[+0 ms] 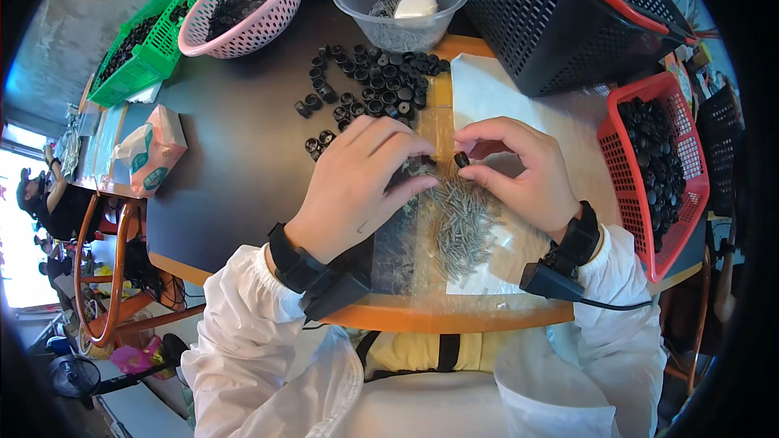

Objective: Manually assembling small plastic or rubber components by inserting one piece into another.

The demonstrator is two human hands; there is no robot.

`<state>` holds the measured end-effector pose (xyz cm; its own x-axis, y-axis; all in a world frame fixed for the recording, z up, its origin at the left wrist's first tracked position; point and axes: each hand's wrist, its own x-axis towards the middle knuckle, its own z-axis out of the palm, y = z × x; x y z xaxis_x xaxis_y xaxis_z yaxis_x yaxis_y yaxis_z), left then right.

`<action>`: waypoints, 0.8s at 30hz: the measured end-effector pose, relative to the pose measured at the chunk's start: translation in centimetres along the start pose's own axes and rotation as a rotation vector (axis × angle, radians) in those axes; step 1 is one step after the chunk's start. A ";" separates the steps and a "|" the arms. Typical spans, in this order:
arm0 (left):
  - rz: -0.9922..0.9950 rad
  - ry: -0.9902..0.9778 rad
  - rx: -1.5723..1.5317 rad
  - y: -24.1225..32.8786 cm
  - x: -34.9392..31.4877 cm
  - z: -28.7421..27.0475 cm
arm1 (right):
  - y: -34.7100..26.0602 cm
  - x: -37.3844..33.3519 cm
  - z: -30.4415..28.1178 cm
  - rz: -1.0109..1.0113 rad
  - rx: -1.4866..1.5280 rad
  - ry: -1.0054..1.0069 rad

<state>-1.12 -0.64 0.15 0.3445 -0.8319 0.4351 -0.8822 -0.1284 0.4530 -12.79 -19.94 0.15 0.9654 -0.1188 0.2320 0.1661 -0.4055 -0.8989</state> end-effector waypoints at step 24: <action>-0.428 0.071 -0.595 0.7 -0.2 -0.5 | 1.0 0.0 -0.7 -0.232 -0.590 0.040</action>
<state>-1.61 -0.30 0.75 0.6575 -0.7350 0.1657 -0.3495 -0.1026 0.9313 -12.73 -21.00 -0.52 0.9075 0.0030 0.4201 0.2205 -0.8545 -0.4703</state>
